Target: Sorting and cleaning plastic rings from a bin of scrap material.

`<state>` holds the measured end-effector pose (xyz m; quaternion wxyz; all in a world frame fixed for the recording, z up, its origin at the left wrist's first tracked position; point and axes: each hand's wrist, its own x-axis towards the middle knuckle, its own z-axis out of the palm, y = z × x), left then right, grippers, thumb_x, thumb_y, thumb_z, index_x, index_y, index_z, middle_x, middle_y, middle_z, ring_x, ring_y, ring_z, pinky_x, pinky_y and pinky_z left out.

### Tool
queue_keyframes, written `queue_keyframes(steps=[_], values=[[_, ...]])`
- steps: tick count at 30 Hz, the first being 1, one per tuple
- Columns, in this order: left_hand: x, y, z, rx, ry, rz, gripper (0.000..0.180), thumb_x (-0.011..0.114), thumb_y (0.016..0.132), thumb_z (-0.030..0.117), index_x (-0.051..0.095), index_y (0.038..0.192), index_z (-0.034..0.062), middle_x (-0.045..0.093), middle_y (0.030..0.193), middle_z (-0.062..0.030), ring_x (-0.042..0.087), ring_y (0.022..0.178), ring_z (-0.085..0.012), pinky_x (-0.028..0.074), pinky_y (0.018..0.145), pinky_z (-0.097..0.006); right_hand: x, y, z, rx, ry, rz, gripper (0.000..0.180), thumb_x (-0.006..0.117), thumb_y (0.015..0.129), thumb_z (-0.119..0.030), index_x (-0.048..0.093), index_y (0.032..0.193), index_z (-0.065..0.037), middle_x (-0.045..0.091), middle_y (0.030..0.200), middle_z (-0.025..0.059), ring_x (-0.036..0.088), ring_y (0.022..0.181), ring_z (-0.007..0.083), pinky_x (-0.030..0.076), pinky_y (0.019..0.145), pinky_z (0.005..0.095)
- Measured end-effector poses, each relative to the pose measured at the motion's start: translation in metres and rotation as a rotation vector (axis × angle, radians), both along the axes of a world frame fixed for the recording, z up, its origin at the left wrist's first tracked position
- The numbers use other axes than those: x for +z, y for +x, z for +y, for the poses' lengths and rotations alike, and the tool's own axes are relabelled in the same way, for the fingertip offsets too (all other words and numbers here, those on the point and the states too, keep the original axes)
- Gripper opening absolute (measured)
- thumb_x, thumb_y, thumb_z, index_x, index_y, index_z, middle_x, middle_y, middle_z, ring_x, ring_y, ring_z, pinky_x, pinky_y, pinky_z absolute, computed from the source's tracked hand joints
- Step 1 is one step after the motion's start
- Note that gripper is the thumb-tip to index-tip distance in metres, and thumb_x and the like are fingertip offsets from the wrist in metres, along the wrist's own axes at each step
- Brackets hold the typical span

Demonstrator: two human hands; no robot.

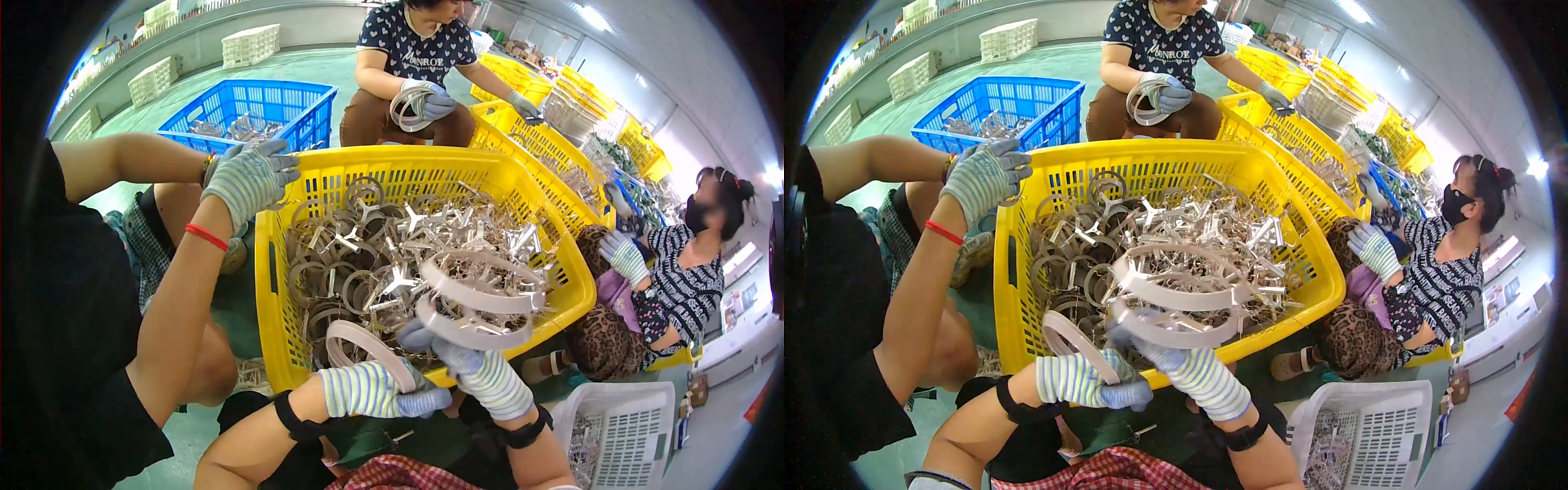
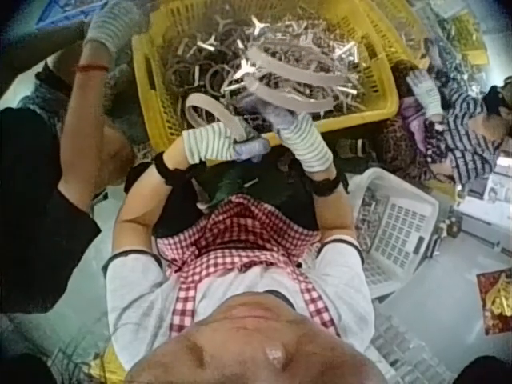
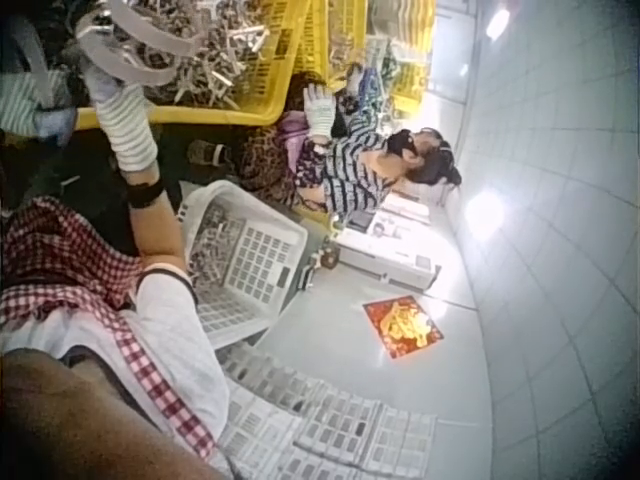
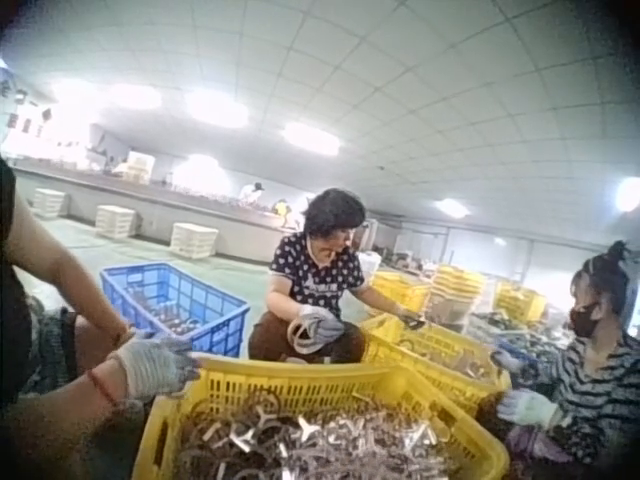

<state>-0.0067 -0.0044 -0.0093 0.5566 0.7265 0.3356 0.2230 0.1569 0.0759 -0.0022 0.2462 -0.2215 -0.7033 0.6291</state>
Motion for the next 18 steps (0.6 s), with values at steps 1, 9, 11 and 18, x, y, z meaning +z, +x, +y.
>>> queue_keyframes(steps=[1, 9, 11, 18], values=[[-0.004, 0.003, -0.002, -0.005, -0.001, 0.000, 0.032, 0.050, 0.095, 0.030, 0.065, 0.094, 0.0025, 0.067, 0.084, -0.0110, 0.063, 0.083, -0.0259, 0.049, 0.079, -0.034, -0.006, -0.006, -0.003, 0.085, -0.046, 0.051, 0.060, 0.059, 0.086, -0.049, 0.056, 0.122, -0.002, 0.065, 0.104, 0.0109, 0.061, 0.094, 0.0192, 0.048, 0.081, 0.0316], [-0.010, 0.019, -0.033, -0.019, 0.638, 0.218, 0.026, 0.053, 0.092, 0.022, 0.062, 0.111, 0.0067, 0.063, 0.104, -0.0144, 0.059, 0.103, -0.0250, 0.047, 0.090, -0.035, 0.035, 0.015, -0.038, 0.158, -0.421, -0.198, 0.050, 0.067, 0.085, -0.028, 0.053, 0.128, -0.007, 0.059, 0.119, 0.0057, 0.055, 0.108, 0.0154, 0.044, 0.094, 0.0313], [0.003, 0.030, -0.021, 0.165, 0.497, 0.085, 0.031, 0.057, 0.090, 0.024, 0.059, 0.115, 0.0064, 0.063, 0.106, -0.0139, 0.058, 0.103, -0.0259, 0.047, 0.093, -0.035, 0.008, 0.029, -0.032, 0.131, -0.566, -0.132, 0.050, 0.068, 0.084, -0.029, 0.053, 0.127, -0.008, 0.060, 0.117, 0.0048, 0.055, 0.106, 0.0149, 0.044, 0.093, 0.0307], [-0.010, 0.026, -0.019, 0.077, 0.141, -0.037, 0.037, 0.062, 0.086, 0.026, 0.058, 0.117, 0.0055, 0.057, 0.120, -0.0147, 0.056, 0.109, -0.0293, 0.044, 0.097, -0.038, 0.025, 0.021, -0.044, 0.037, -0.651, -0.075, 0.046, 0.068, 0.082, -0.031, 0.057, 0.120, -0.007, 0.062, 0.109, 0.0023, 0.056, 0.100, 0.0122, 0.046, 0.088, 0.0283]])
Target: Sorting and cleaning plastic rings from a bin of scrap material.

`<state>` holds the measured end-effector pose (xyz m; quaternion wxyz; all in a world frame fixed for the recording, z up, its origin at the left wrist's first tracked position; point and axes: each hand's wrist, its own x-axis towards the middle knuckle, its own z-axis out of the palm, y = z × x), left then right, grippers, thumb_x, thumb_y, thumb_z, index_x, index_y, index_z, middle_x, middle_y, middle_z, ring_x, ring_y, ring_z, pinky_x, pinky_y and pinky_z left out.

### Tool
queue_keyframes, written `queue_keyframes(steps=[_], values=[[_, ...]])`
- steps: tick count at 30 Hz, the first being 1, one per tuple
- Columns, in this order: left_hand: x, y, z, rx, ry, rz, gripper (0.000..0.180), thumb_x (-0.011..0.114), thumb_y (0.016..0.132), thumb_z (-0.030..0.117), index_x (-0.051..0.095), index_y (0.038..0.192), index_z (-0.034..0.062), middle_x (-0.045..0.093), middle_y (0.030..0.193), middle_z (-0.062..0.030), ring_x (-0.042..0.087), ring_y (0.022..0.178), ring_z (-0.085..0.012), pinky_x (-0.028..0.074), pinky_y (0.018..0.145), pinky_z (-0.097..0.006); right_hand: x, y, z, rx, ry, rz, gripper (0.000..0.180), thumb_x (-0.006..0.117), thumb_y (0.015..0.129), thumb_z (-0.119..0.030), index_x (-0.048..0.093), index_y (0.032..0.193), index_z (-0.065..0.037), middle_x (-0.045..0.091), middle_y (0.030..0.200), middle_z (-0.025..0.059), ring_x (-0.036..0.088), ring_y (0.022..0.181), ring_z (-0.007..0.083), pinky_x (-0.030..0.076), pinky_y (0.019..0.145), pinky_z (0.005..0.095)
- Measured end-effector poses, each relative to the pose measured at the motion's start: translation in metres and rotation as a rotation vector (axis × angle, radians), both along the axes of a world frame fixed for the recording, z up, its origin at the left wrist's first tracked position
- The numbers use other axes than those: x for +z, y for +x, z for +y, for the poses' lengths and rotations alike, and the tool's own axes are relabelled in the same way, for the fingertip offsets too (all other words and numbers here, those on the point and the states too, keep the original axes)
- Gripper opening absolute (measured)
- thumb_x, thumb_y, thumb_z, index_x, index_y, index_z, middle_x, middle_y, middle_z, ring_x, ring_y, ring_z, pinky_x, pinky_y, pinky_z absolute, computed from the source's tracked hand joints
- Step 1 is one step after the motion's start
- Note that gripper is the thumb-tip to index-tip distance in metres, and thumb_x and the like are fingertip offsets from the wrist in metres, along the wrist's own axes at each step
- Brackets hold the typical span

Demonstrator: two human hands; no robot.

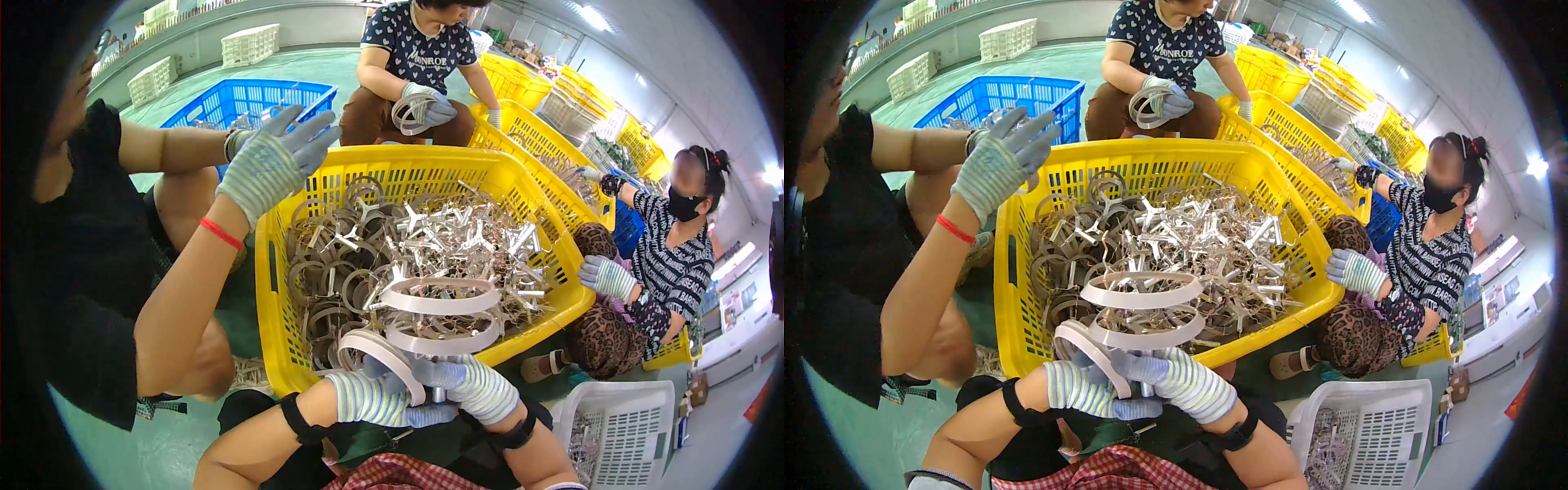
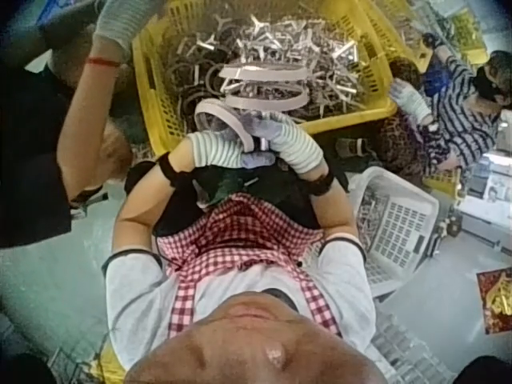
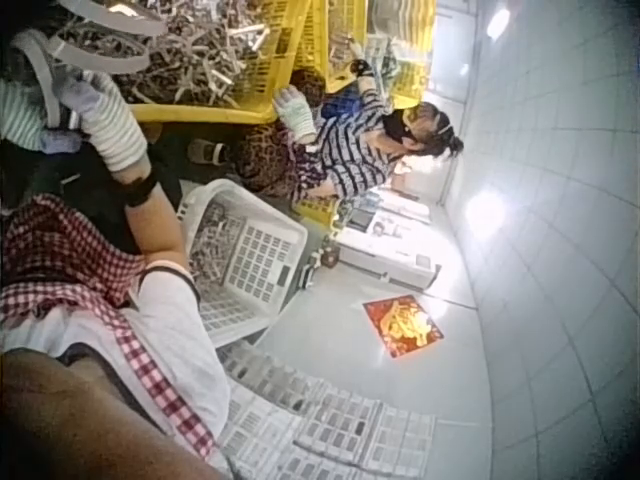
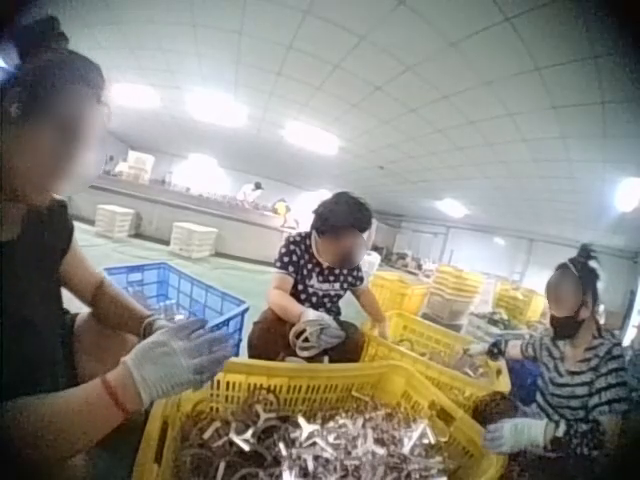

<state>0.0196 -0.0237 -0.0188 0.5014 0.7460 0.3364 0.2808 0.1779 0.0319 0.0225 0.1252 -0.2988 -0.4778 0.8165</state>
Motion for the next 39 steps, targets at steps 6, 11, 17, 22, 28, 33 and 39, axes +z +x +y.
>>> queue_keyframes(steps=[6, 11, 17, 22, 28, 33, 39], values=[[0.004, -0.005, 0.002, 0.135, 0.328, -0.015, 0.035, 0.061, 0.087, 0.023, 0.059, 0.117, 0.0041, 0.058, 0.121, -0.0141, 0.054, 0.112, -0.0307, 0.040, 0.100, -0.040, 0.014, 0.002, 0.002, -0.068, 0.081, -0.002, 0.043, 0.067, 0.082, -0.030, 0.058, 0.118, -0.007, 0.062, 0.107, 0.0016, 0.056, 0.099, 0.0111, 0.046, 0.087, 0.0277], [0.004, -0.001, 0.002, 0.192, 0.394, -0.016, 0.034, 0.061, 0.086, 0.022, 0.061, 0.114, 0.0035, 0.058, 0.118, -0.0172, 0.052, 0.114, -0.0335, 0.038, 0.101, -0.042, 0.014, 0.014, 0.004, -0.099, 0.114, -0.060, 0.039, 0.065, 0.084, -0.031, 0.061, 0.114, -0.007, 0.063, 0.107, 0.0030, 0.057, 0.098, 0.0121, 0.046, 0.087, 0.0288], [0.022, -0.013, 0.001, 0.230, 0.457, 0.219, 0.023, 0.058, 0.086, 0.021, 0.065, 0.100, 0.0040, 0.061, 0.099, -0.0191, 0.055, 0.101, -0.0388, 0.043, 0.087, -0.046, 0.018, 0.001, 0.014, -0.091, -0.082, 0.094, 0.030, 0.059, 0.088, -0.027, 0.064, 0.109, -0.006, 0.067, 0.101, 0.0057, 0.061, 0.095, 0.0154, 0.046, 0.089, 0.0310], [0.024, -0.005, 0.006, 0.388, 0.561, -0.042, 0.024, 0.052, 0.088, 0.028, 0.061, 0.092, 0.0052, 0.058, 0.070, -0.0173, 0.059, 0.064, -0.0351, 0.046, 0.056, -0.041, -0.016, 0.008, 0.019, -0.253, -0.097, 0.167, 0.046, 0.064, 0.082, -0.035, 0.060, 0.112, 0.000, 0.065, 0.102, 0.0114, 0.061, 0.095, 0.0213, 0.048, 0.086, 0.0334], [0.057, -0.003, 0.010, 0.734, 0.618, -0.106, 0.030, 0.055, 0.076, -0.004, 0.063, 0.103, 0.0047, 0.063, 0.095, -0.0153, 0.064, 0.076, -0.0299, 0.051, 0.067, -0.035, -0.005, 0.029, 0.041, -0.624, 0.081, 0.192, 0.032, 0.066, 0.083, -0.030, 0.063, 0.093, 0.001, 0.065, 0.089, 0.0134, 0.062, 0.090, 0.0270, 0.049, 0.086, 0.0399], [0.060, -0.014, 0.018, 0.593, 0.747, 0.117, 0.035, 0.062, 0.073, -0.005, 0.062, 0.106, 0.0066, 0.062, 0.103, -0.0153, 0.065, 0.076, -0.0281, 0.052, 0.065, -0.033, 0.007, 0.044, 0.056, -0.636, -0.276, 0.414, 0.024, 0.065, 0.085, -0.019, 0.062, 0.092, 0.003, 0.066, 0.088, 0.0125, 0.064, 0.087, 0.0245, 0.051, 0.088, 0.0372], [0.072, -0.016, 0.013, 0.491, 0.534, 0.112, 0.018, 0.067, 0.076, 0.007, 0.063, 0.094, 0.0041, 0.063, 0.090, -0.0131, 0.062, 0.078, -0.0319, 0.050, 0.067, -0.037, 0.025, 0.044, 0.046, -0.557, 0.414, 0.132, 0.030, 0.062, 0.088, -0.031, 0.064, 0.091, -0.002, 0.066, 0.091, 0.0125, 0.064, 0.089, 0.0281, 0.048, 0.092, 0.0459]])
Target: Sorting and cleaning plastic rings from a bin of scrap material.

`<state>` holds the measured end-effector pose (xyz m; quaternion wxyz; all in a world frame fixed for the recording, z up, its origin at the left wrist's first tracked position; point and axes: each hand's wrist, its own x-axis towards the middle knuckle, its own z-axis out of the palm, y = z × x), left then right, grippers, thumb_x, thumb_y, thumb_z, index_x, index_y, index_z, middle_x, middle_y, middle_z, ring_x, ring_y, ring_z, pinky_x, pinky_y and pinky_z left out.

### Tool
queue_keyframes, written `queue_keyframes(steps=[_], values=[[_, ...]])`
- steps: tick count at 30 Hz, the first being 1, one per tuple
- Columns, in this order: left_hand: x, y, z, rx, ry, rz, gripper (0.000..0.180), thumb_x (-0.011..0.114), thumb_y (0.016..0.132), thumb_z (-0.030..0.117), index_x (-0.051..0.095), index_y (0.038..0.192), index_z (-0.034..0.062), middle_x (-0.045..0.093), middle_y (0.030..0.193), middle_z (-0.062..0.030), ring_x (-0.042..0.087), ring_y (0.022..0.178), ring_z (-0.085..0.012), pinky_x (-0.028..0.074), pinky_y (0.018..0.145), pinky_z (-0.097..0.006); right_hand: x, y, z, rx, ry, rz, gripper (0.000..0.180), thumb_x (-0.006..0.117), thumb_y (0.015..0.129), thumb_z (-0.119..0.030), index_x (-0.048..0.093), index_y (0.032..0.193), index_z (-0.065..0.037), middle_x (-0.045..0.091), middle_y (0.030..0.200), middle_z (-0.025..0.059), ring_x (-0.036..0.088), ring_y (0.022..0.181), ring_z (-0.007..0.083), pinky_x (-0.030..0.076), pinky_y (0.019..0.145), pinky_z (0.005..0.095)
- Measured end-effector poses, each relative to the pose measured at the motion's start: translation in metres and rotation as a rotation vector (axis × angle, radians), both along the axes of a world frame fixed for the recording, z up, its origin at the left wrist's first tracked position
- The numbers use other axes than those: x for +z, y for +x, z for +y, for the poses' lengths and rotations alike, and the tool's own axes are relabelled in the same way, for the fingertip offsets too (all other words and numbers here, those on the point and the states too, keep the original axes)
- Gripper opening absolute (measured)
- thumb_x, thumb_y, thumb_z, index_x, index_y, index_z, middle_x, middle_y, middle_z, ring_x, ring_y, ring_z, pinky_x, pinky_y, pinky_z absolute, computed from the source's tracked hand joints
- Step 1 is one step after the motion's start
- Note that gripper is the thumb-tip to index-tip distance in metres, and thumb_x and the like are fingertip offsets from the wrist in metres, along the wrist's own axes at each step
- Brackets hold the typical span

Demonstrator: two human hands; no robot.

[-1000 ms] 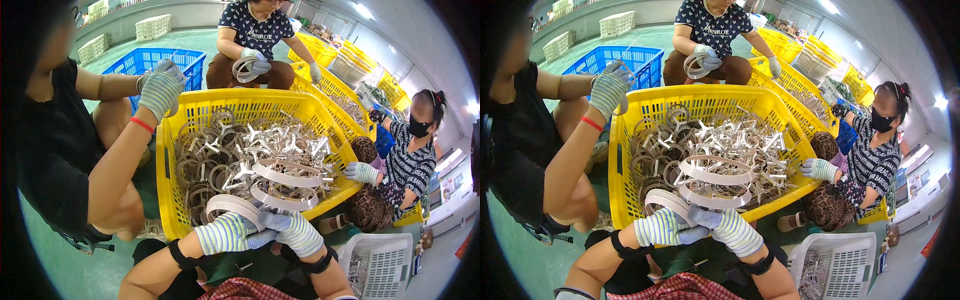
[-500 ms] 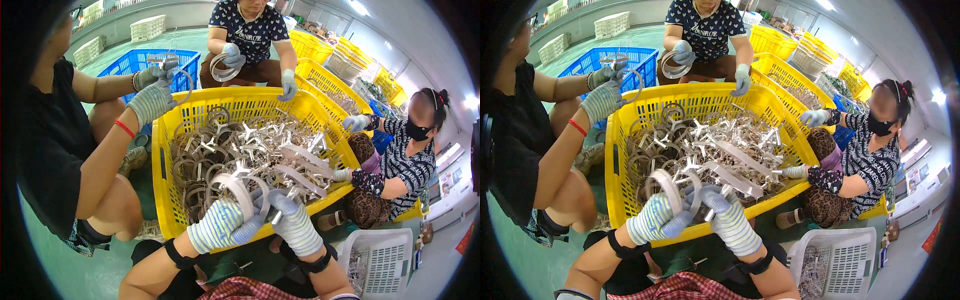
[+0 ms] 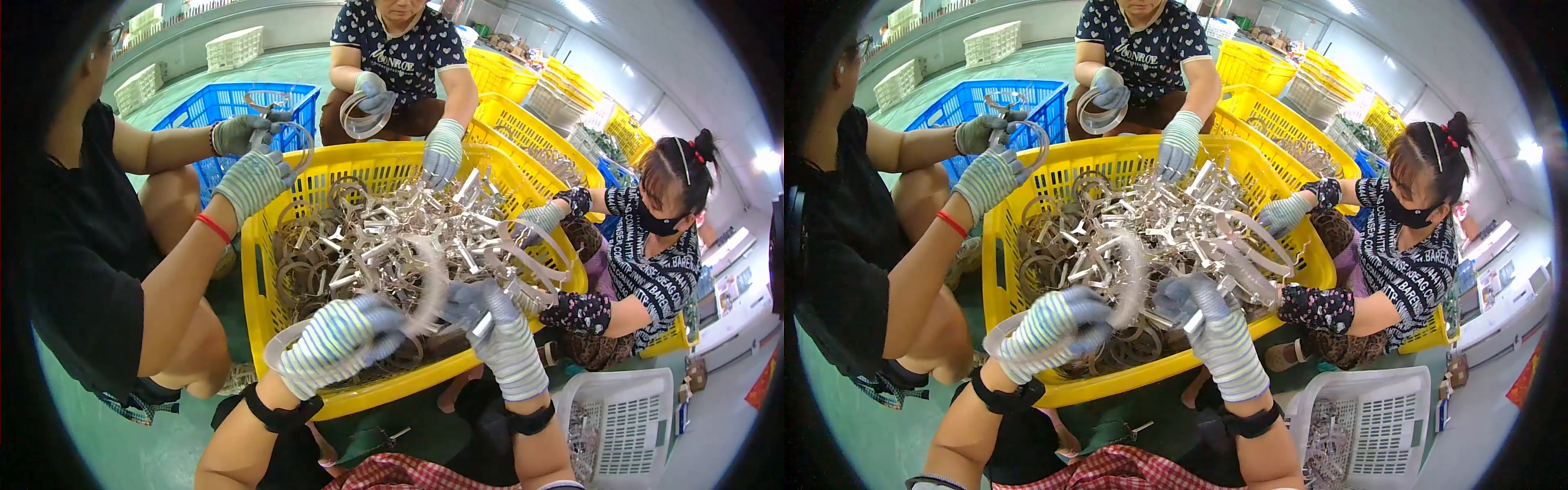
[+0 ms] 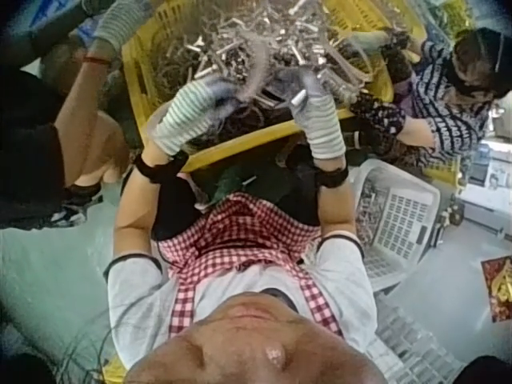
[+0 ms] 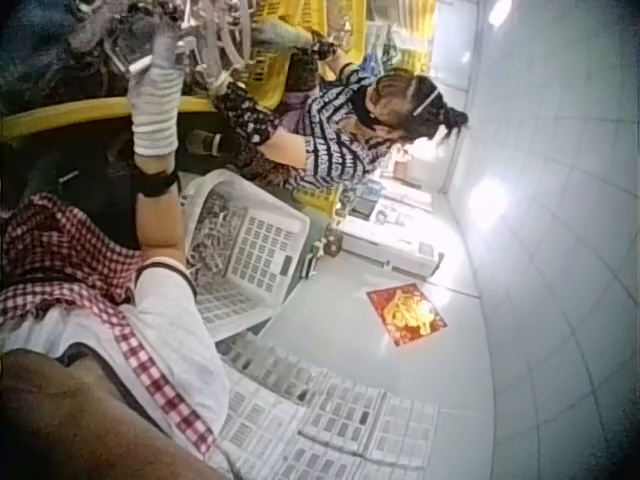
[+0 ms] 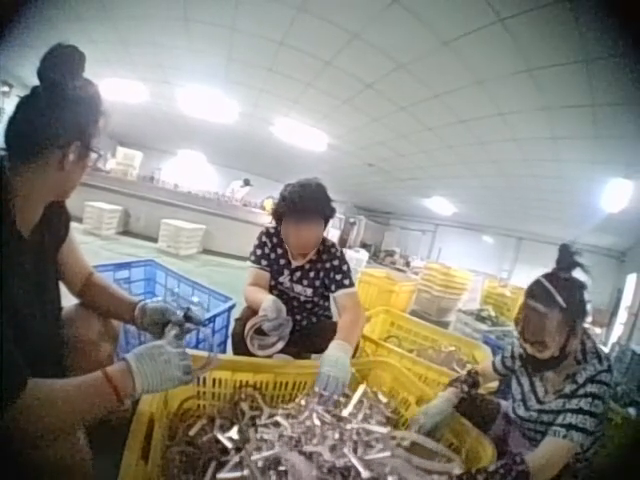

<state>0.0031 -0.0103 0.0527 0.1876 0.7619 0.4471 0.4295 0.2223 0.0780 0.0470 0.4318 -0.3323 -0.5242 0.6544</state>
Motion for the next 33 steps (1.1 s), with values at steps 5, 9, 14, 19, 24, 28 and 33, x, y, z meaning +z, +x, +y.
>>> queue_keyframes(steps=[5, 9, 14, 19, 24, 28, 33], values=[[0.025, -0.020, -0.004, 0.327, -0.449, -0.982, 0.023, 0.057, 0.091, 0.027, 0.062, 0.098, 0.0057, 0.059, 0.074, 0.0008, 0.046, 0.053, -0.0038, 0.033, 0.045, -0.018, -0.043, 0.044, 0.023, 0.106, 0.920, -0.688, 0.036, 0.062, 0.085, -0.016, 0.053, 0.116, -0.002, 0.061, 0.109, 0.0123, 0.059, 0.098, 0.0263, 0.048, 0.086, 0.0340], [0.025, -0.031, -0.005, 0.320, -0.396, -1.192, 0.025, 0.058, 0.092, 0.031, 0.060, 0.099, 0.0069, 0.058, 0.068, 0.0022, 0.039, 0.045, -0.0018, 0.028, 0.040, -0.016, 0.014, 0.009, 0.005, 0.207, 0.331, -0.477, 0.040, 0.069, 0.081, -0.018, 0.054, 0.114, -0.001, 0.061, 0.098, 0.0097, 0.060, 0.089, 0.0190, 0.048, 0.081, 0.0306], [0.029, -0.035, -0.004, 0.221, -0.461, -1.162, 0.028, 0.057, 0.092, 0.033, 0.061, 0.100, 0.0071, 0.057, 0.068, 0.0033, 0.036, 0.043, -0.0001, 0.025, 0.038, -0.015, 0.022, 0.007, 0.007, 0.156, 0.481, -0.431, 0.036, 0.070, 0.081, -0.019, 0.058, 0.109, -0.002, 0.063, 0.096, 0.0093, 0.061, 0.088, 0.0159, 0.049, 0.078, 0.0299], [0.035, -0.037, 0.005, 0.216, -0.454, -1.133, 0.033, 0.058, 0.092, 0.035, 0.059, 0.104, 0.0048, 0.054, 0.066, 0.0037, 0.033, 0.042, -0.0005, 0.023, 0.037, -0.016, 0.037, 0.006, 0.019, 0.093, 0.733, -0.443, 0.031, 0.070, 0.077, -0.015, 0.061, 0.105, -0.004, 0.064, 0.089, 0.0102, 0.062, 0.079, 0.0240, 0.049, 0.072, 0.0337], [0.042, -0.034, 0.003, 0.277, -0.398, -1.020, 0.030, 0.059, 0.091, 0.034, 0.062, 0.099, 0.0046, 0.054, 0.065, 0.0036, 0.036, 0.045, -0.0010, 0.026, 0.041, -0.016, 0.041, 0.001, 0.023, 0.087, 0.914, -0.664, 0.029, 0.069, 0.073, -0.016, 0.065, 0.100, -0.006, 0.063, 0.079, 0.0138, 0.059, 0.071, 0.0341, 0.046, 0.065, 0.0407], [0.049, -0.026, 0.006, 0.308, -0.428, -0.897, 0.029, 0.060, 0.090, 0.031, 0.065, 0.097, 0.0044, 0.056, 0.067, 0.0037, 0.040, 0.049, -0.0007, 0.030, 0.044, -0.016, 0.028, 0.006, 0.028, 0.009, 0.820, -0.625, 0.028, 0.071, 0.075, -0.020, 0.066, 0.096, -0.002, 0.065, 0.081, 0.0165, 0.062, 0.075, 0.0342, 0.048, 0.067, 0.0402], [0.053, -0.020, 0.006, 0.410, -0.287, -0.827, 0.022, 0.059, 0.090, 0.019, 0.065, 0.102, 0.0012, 0.060, 0.073, -0.0007, 0.053, 0.069, -0.0058, 0.042, 0.054, -0.020, 0.032, 0.010, 0.028, 0.006, 0.835, -0.634, 0.028, 0.072, 0.076, -0.021, 0.066, 0.095, -0.001, 0.066, 0.081, 0.0162, 0.063, 0.074, 0.0334, 0.050, 0.067, 0.0383]])
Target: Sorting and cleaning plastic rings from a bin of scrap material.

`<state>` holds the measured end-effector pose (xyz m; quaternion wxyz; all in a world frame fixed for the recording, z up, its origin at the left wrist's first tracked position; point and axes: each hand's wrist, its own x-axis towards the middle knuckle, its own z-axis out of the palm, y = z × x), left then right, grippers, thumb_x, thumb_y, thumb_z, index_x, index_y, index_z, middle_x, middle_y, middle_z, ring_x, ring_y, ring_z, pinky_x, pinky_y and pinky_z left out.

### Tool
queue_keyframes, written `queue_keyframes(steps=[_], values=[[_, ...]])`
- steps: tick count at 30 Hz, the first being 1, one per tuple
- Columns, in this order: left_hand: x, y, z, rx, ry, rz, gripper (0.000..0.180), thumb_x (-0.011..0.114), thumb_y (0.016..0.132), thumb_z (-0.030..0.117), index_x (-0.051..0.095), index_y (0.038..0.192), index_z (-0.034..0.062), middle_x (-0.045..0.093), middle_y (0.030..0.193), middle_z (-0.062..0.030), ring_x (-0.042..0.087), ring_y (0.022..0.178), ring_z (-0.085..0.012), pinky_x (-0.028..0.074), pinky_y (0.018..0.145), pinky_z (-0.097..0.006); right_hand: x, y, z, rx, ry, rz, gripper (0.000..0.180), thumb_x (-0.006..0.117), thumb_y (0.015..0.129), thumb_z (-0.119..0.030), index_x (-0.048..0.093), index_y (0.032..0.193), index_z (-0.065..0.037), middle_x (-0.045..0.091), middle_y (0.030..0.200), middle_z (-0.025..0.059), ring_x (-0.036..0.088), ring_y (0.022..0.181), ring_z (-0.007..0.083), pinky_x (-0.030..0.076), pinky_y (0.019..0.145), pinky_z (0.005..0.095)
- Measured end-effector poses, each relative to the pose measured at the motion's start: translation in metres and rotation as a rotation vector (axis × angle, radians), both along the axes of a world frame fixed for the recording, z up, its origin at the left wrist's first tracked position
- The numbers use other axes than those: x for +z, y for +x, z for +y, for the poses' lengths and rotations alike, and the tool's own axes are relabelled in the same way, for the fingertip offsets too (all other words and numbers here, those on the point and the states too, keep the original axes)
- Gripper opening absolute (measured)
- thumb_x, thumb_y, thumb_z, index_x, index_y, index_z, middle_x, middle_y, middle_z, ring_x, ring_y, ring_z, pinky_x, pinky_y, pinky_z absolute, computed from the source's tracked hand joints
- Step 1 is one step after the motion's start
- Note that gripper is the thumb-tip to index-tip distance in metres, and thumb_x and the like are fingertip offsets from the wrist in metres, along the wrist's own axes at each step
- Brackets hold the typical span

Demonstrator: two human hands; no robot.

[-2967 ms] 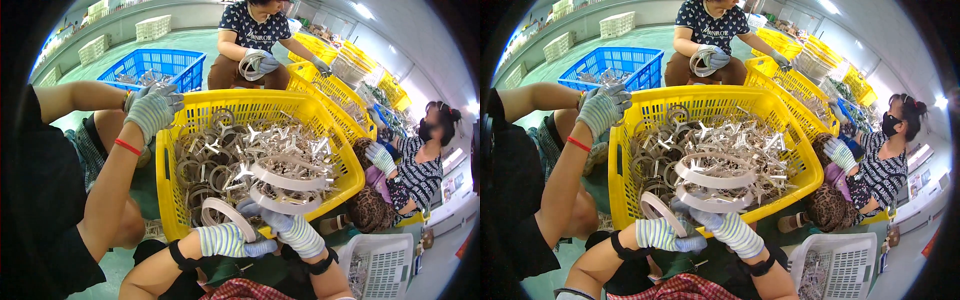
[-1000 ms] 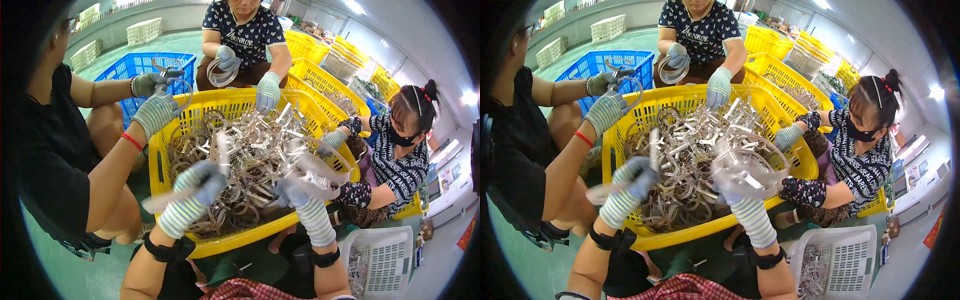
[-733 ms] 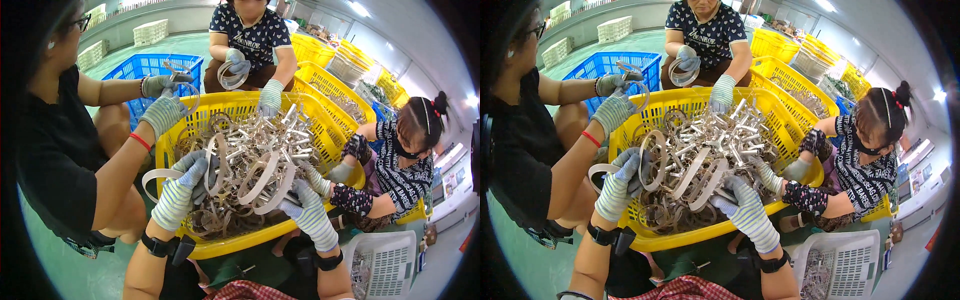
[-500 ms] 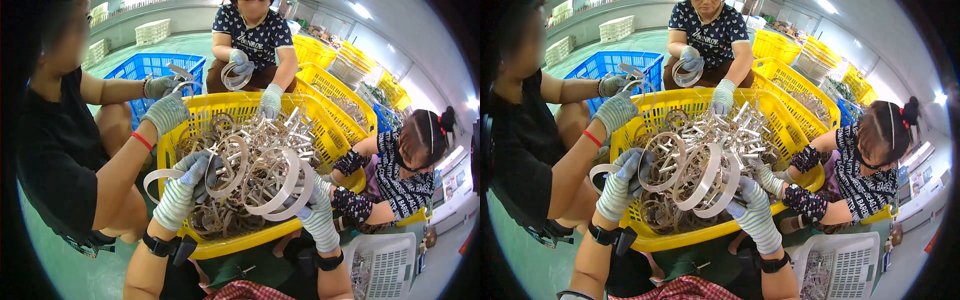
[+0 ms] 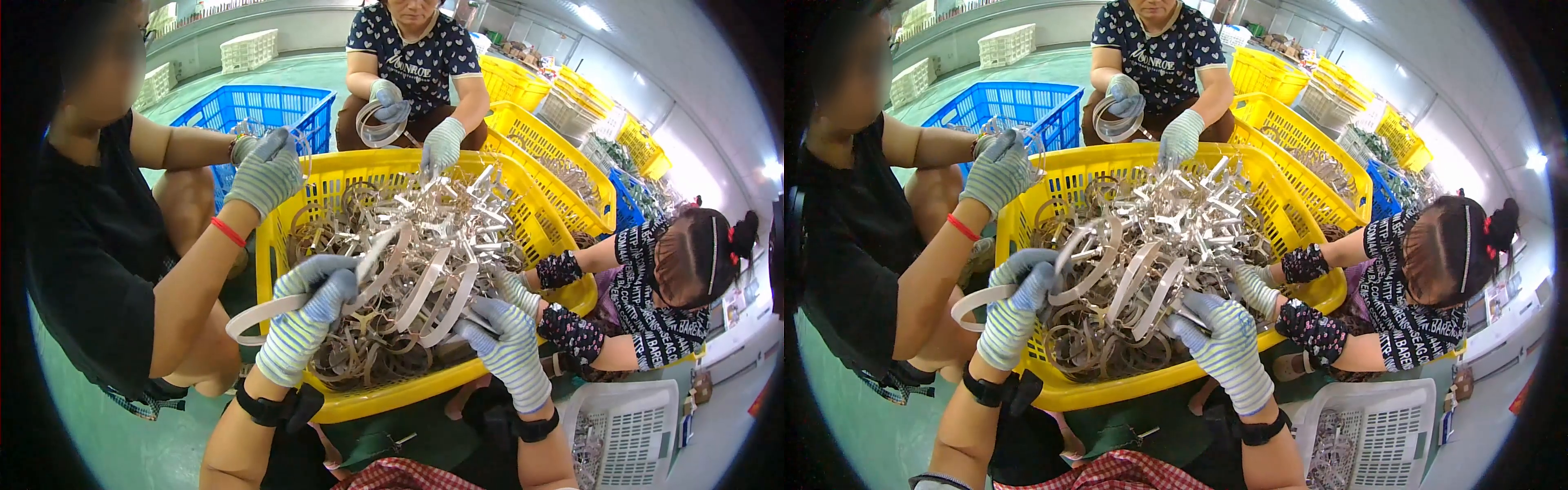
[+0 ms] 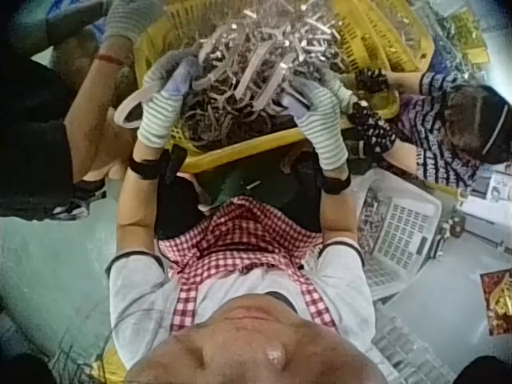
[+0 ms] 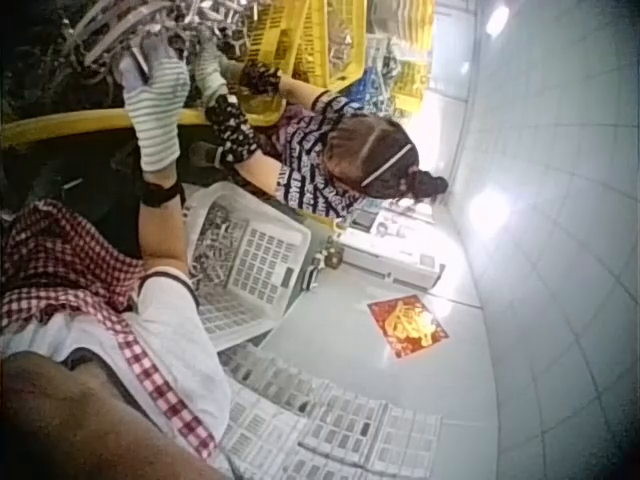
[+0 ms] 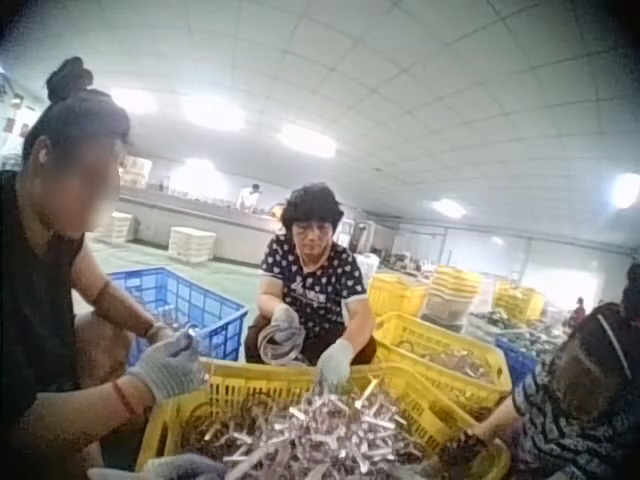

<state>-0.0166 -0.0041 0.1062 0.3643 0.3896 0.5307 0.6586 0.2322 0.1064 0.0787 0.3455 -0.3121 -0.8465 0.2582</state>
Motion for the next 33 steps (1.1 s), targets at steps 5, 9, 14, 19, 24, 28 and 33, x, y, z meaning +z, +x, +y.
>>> queue_keyframes(steps=[5, 9, 14, 19, 24, 28, 33], values=[[-0.002, -0.003, 0.002, 0.215, 0.045, -0.103, 0.021, 0.058, 0.091, 0.022, 0.065, 0.098, 0.0041, 0.056, 0.068, 0.0028, 0.043, 0.053, -0.0015, 0.033, 0.046, -0.018, 0.002, 0.003, -0.001, -0.025, -0.045, 0.097, 0.028, 0.073, 0.076, -0.020, 0.066, 0.095, -0.001, 0.065, 0.080, 0.0144, 0.063, 0.072, 0.0299, 0.050, 0.066, 0.0344], [0.000, 0.004, 0.001, 0.139, -0.028, -0.052, 0.021, 0.061, 0.090, 0.022, 0.065, 0.099, 0.0036, 0.058, 0.070, 0.0016, 0.045, 0.054, -0.0021, 0.035, 0.048, -0.018, 0.012, 0.003, -0.001, 0.015, 0.091, 0.174, 0.027, 0.073, 0.075, -0.021, 0.065, 0.094, -0.004, 0.065, 0.081, 0.0113, 0.062, 0.070, 0.0274, 0.048, 0.063, 0.0338], [0.003, 0.009, -0.004, 0.028, 0.057, 0.047, 0.023, 0.061, 0.089, 0.025, 0.065, 0.096, 0.0038, 0.057, 0.068, 0.0013, 0.045, 0.054, -0.0034, 0.035, 0.048, -0.018, 0.021, -0.002, -0.005, 0.103, 0.190, -0.039, 0.026, 0.072, 0.075, -0.019, 0.066, 0.096, -0.005, 0.064, 0.075, 0.0102, 0.060, 0.067, 0.0297, 0.045, 0.060, 0.0376], [0.011, 0.013, -0.010, -0.046, -0.013, 0.042, 0.016, 0.064, 0.084, 0.007, 0.067, 0.098, 0.0007, 0.066, 0.083, -0.0033, 0.057, 0.076, -0.0087, 0.047, 0.071, -0.025, 0.019, 0.006, -0.007, 0.108, 0.106, -0.020, 0.024, 0.071, 0.075, -0.020, 0.067, 0.092, -0.004, 0.065, 0.078, 0.0125, 0.062, 0.070, 0.0312, 0.046, 0.062, 0.0381], [0.004, 0.010, -0.006, -0.100, 0.168, 0.308, 0.016, 0.065, 0.083, 0.006, 0.067, 0.097, 0.0005, 0.064, 0.082, -0.0030, 0.056, 0.075, -0.0090, 0.046, 0.069, -0.025, 0.015, 0.007, -0.006, 0.086, 0.113, -0.055, 0.025, 0.071, 0.076, -0.021, 0.067, 0.092, -0.002, 0.066, 0.079, 0.0139, 0.062, 0.071, 0.0328, 0.048, 0.063, 0.0382], [0.000, 0.012, -0.006, -0.078, 0.105, 0.157, 0.020, 0.068, 0.079, 0.008, 0.065, 0.099, 0.0027, 0.061, 0.080, -0.0010, 0.052, 0.069, -0.0080, 0.043, 0.064, -0.023, 0.017, 0.006, -0.009, 0.106, 0.029, -0.031, 0.026, 0.070, 0.079, -0.018, 0.066, 0.097, 0.000, 0.068, 0.084, 0.0135, 0.065, 0.074, 0.0278, 0.050, 0.066, 0.0341], [-0.008, 0.004, -0.001, -0.141, 0.145, 0.306, 0.026, 0.072, 0.074, 0.008, 0.063, 0.098, 0.0052, 0.057, 0.085, 0.0016, 0.046, 0.068, -0.0061, 0.040, 0.062, -0.022, 0.024, 0.006, -0.015, 0.078, -0.342, 0.165, 0.026, 0.066, 0.083, -0.010, 0.063, 0.105, 0.004, 0.069, 0.093, 0.0097, 0.065, 0.084, 0.0142, 0.051, 0.074, 0.0257]])
